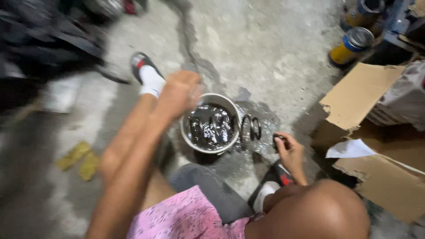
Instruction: The person sits on the floor beside a bucket of water and washes small metal springs, repeatedly dipping them in the water and handling them one at a time. The person places cleaned springs on the wet floor next to the bucket.
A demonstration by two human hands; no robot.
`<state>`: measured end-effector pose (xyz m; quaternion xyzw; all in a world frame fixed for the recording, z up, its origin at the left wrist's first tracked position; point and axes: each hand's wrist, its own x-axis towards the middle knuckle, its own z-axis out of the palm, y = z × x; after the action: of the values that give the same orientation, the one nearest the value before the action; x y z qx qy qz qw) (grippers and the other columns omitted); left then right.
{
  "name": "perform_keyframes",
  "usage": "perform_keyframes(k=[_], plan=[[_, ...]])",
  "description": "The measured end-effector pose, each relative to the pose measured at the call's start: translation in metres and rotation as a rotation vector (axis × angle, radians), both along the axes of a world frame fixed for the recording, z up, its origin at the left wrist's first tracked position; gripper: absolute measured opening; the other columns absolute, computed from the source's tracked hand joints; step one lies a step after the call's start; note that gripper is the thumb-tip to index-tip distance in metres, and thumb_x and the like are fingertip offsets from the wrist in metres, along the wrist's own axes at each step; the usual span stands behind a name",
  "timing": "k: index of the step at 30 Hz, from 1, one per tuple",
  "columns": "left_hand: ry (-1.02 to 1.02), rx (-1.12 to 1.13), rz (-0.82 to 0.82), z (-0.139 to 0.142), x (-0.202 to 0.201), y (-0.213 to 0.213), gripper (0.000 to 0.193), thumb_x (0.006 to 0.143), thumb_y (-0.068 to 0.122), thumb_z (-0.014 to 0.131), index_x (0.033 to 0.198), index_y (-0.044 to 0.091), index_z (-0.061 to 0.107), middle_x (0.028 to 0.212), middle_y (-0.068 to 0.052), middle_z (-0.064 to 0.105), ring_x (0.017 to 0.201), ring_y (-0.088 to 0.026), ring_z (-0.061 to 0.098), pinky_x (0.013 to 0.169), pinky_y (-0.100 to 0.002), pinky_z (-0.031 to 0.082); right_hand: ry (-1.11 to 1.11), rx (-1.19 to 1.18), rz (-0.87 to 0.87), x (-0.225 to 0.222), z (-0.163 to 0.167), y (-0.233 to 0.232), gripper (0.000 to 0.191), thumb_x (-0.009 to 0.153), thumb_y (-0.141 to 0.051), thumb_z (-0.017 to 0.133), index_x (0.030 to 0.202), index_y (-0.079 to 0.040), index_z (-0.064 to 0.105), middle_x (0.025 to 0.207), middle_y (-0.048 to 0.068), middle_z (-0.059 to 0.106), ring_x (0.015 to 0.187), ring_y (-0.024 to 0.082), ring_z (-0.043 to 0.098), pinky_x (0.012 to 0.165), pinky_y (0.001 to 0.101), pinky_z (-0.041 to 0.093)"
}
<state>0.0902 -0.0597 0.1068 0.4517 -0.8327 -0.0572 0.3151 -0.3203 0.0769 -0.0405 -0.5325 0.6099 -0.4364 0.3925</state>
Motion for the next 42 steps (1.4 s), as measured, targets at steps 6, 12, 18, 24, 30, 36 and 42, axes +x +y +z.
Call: perform_keyframes(k=[6, 12, 18, 24, 30, 36, 42], plan=[[0.102, -0.021, 0.505, 0.056, 0.141, 0.076, 0.021, 0.101, 0.007, 0.063, 0.12, 0.0, 0.069, 0.115, -0.022, 0.071, 0.109, -0.041, 0.066, 0.091, -0.046, 0.052, -0.005, -0.108, 0.014, -0.015, 0.042, -0.026, 0.019, 0.099, -0.012, 0.069, 0.116, -0.006, 0.074, 0.075, 0.001, 0.069, 0.064, 0.005, 0.06, 0.057, 0.0254, 0.052], [0.715, -0.242, 1.328, -0.041, 0.145, 0.132, 0.014, 0.107, 0.011, 0.057, 0.112, -0.001, 0.063, 0.107, -0.019, 0.066, 0.101, -0.036, 0.062, 0.088, -0.044, 0.05, 0.155, -0.271, -0.008, -0.026, 0.123, -0.035, 0.024, 0.095, -0.016, 0.069, 0.118, -0.009, 0.072, 0.078, 0.005, 0.074, 0.064, 0.009, 0.068, 0.06, 0.0268, 0.055], [0.779, -0.273, 1.337, -0.059, 0.149, 0.049, 0.02, 0.112, 0.015, 0.05, 0.103, -0.002, 0.057, 0.098, -0.016, 0.061, 0.092, -0.031, 0.058, 0.086, -0.041, 0.048, 0.556, -0.313, 0.134, -0.016, 0.234, -0.048, 0.035, 0.094, -0.018, 0.072, 0.129, -0.015, 0.068, 0.082, 0.01, 0.074, 0.062, 0.016, 0.066, 0.062, 0.0328, 0.052], [0.599, -0.417, 0.499, 0.05, 0.158, -0.017, 0.014, 0.11, 0.008, 0.059, 0.104, -0.003, 0.053, 0.098, -0.009, 0.055, 0.09, -0.019, 0.052, 0.086, -0.035, 0.049, 1.133, -0.182, 0.872, 0.041, 0.296, -0.123, 0.021, 0.09, -0.018, 0.067, 0.11, -0.018, 0.071, 0.094, 0.01, 0.074, 0.085, 0.033, 0.069, 0.069, 0.0453, 0.054], [0.493, 0.28, 0.238, 0.016, 0.009, -0.043, 0.015, 0.106, 0.016, 0.059, 0.101, 0.004, 0.068, 0.082, -0.011, 0.067, 0.074, -0.018, 0.063, 0.071, -0.035, 0.051, 1.02, 0.262, 0.95, 0.147, 0.176, -0.154, 0.036, 0.103, -0.039, 0.051, 0.112, -0.012, 0.073, 0.102, 0.013, 0.074, 0.098, 0.034, 0.071, 0.089, 0.0467, 0.053], [0.53, 0.544, 0.126, -0.122, -0.062, 0.001, 0.031, 0.104, 0.026, 0.047, 0.11, 0.003, 0.068, 0.108, -0.022, 0.071, 0.103, -0.04, 0.067, 0.091, -0.046, 0.051, 1.205, 0.084, 0.888, 0.215, 0.038, -0.16, 0.022, 0.09, -0.017, 0.062, 0.104, -0.005, 0.075, 0.102, 0.018, 0.077, 0.092, 0.034, 0.075, 0.078, 0.0464, 0.06], [0.329, 0.811, 0.305, -0.138, -0.065, 0.001, 0.047, 0.106, 0.039, 0.036, 0.129, 0.005, 0.06, 0.126, -0.027, 0.065, 0.122, -0.047, 0.057, 0.103, -0.054, 0.043, 1.041, 0.309, 0.956, 0.23, 0.025, -0.202, 0.019, 0.089, -0.02, 0.065, 0.098, -0.006, 0.076, 0.099, 0.018, 0.075, 0.092, 0.036, 0.072, 0.079, 0.0477, 0.057]])
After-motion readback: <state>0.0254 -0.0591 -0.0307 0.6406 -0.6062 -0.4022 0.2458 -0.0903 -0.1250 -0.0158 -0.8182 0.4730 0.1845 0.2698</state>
